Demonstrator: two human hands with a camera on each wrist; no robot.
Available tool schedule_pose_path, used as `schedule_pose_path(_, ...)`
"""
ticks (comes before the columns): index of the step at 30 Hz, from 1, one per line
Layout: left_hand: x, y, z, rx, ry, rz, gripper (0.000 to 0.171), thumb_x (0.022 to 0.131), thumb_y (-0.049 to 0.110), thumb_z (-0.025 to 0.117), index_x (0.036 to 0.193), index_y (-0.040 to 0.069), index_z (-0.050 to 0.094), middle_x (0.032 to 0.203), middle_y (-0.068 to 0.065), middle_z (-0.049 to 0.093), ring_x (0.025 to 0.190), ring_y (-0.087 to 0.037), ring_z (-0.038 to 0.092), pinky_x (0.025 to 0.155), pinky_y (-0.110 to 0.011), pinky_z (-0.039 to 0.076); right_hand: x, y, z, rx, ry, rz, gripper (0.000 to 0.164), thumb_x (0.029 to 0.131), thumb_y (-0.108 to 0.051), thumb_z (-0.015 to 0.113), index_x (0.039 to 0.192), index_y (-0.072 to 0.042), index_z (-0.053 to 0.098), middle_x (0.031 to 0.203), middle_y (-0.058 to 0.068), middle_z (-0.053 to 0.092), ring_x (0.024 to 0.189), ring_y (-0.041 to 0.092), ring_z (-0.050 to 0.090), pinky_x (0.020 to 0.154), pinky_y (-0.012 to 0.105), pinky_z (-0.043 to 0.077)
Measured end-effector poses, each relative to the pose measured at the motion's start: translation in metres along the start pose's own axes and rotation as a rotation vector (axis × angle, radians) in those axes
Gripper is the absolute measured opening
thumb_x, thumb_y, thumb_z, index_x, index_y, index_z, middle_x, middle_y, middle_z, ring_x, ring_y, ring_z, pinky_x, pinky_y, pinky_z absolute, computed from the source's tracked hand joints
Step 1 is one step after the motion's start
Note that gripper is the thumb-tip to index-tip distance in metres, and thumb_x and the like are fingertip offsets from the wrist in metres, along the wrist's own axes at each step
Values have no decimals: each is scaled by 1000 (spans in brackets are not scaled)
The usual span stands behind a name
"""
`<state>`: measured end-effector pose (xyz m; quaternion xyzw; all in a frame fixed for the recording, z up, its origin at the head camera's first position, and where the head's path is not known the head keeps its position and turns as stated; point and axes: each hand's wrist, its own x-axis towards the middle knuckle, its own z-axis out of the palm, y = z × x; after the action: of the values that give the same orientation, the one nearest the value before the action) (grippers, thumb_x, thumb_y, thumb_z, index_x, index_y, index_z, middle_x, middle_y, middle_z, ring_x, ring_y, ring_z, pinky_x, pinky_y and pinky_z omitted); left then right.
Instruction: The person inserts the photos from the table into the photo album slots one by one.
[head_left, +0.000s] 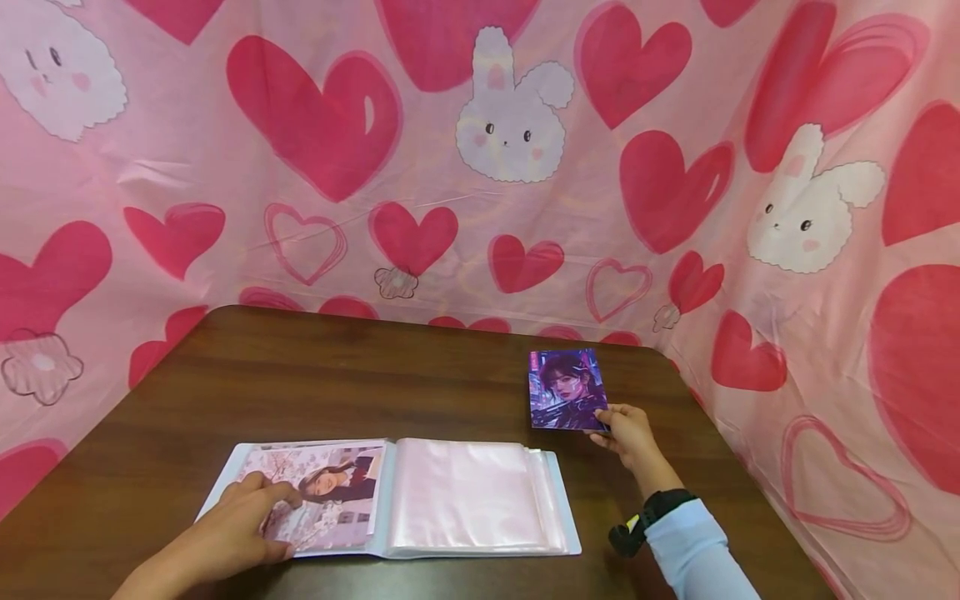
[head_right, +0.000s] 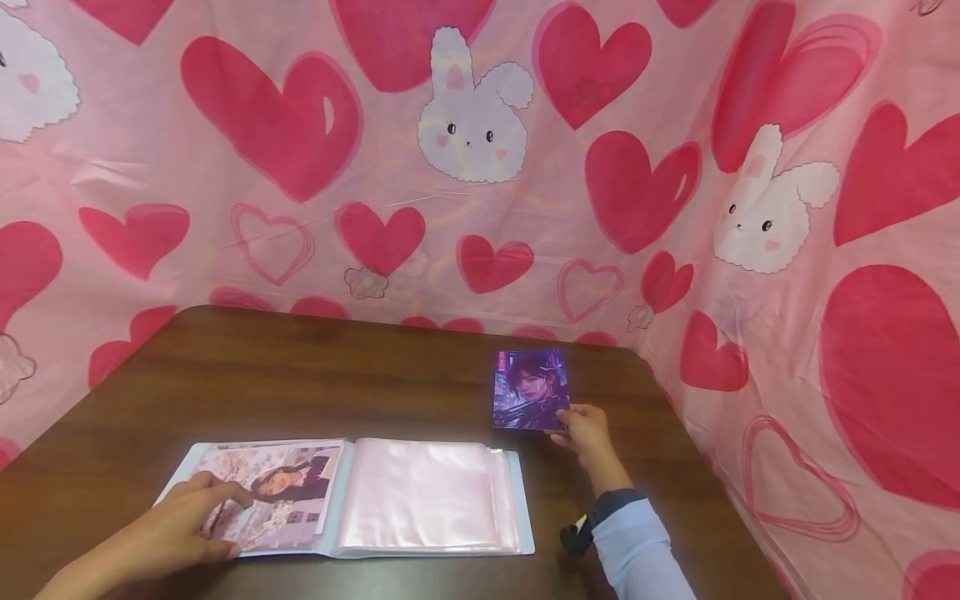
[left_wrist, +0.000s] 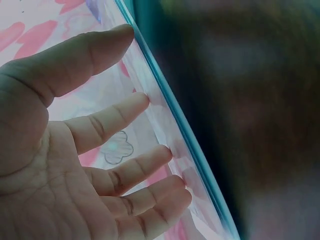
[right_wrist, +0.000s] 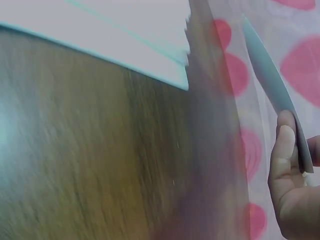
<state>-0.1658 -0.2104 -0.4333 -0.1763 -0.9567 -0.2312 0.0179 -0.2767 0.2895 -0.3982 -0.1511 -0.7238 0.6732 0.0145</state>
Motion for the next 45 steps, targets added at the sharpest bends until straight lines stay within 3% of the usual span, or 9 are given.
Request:
schedule_pose_path(10, 5, 1, -5, -14, -41, -10, 40, 61, 30, 84, 93, 16, 65, 78, 0, 43, 73, -18, 38, 64, -36, 34, -13, 1, 17, 36, -57, -14, 24, 94, -2, 48, 112, 13, 42, 78, 9, 60, 63, 20, 64, 59, 28, 53)
schedule_pose_path(13, 6, 3, -5, -23, -3, 10, 38, 62, 28, 84, 93, 16, 65, 77, 1, 44, 73, -17, 39, 64, -36, 35, -17, 3, 25, 28, -66, -14, 23, 94, -2, 49, 111, 13, 45, 78, 10, 61, 63, 21, 64, 59, 29, 53)
schedule_pose_path(18, 12, 9, -4, -71, 118, 93, 36, 64, 22, 82, 94, 16, 63, 84, 2, 51, 79, -18, 48, 67, -39, 42, -29, 5, 41, 13, -127, -29, 22, 92, -3, 52, 108, 12, 49, 78, 12, 60, 63, 21, 63, 59, 30, 53)
schedule_pose_path(22, 22, 20, -6, -197, 146, 96, 34, 71, 19, 79, 99, 12, 62, 91, 0, 58, 81, -19, 56, 67, -40, 47, -40, 6, 53, 12, -214, -41, 20, 91, -2, 54, 105, 12, 51, 76, 11, 60, 60, 19, 61, 56, 28, 52)
schedule_pose_path(29, 43, 36, -11, -568, 43, 7, 39, 85, 15, 67, 116, -3, 53, 100, -12, 61, 85, -25, 61, 64, -32, 52, -56, 7, 72, -20, -358, -67, 24, 89, -6, 56, 106, 10, 52, 74, 8, 61, 59, 16, 59, 52, 25, 49)
schedule_pose_path(34, 56, 42, -10, -820, -27, -42, 48, 89, 14, 62, 124, -13, 41, 98, -20, 57, 83, -32, 63, 64, -39, 53, -64, 6, 85, -39, -447, -74, 30, 89, -8, 56, 112, 10, 52, 74, 5, 59, 59, 14, 55, 48, 22, 45)
schedule_pose_path(39, 64, 48, -7, -952, -41, -97, 53, 92, 19, 59, 125, -15, 37, 99, -22, 58, 85, -36, 63, 68, -41, 53, -69, 5, 97, -58, -517, -74, 31, 89, -9, 56, 115, 9, 54, 74, 5, 58, 59, 12, 51, 46, 20, 42)
schedule_pose_path(45, 69, 50, -5, -1043, -74, -70, 39, 95, 12, 53, 118, -18, 43, 88, -17, 63, 80, -38, 64, 67, -39, 53, -70, 5, 107, -58, -564, -101, 31, 89, -8, 57, 114, 9, 54, 75, 3, 58, 61, 11, 49, 44, 20, 39)
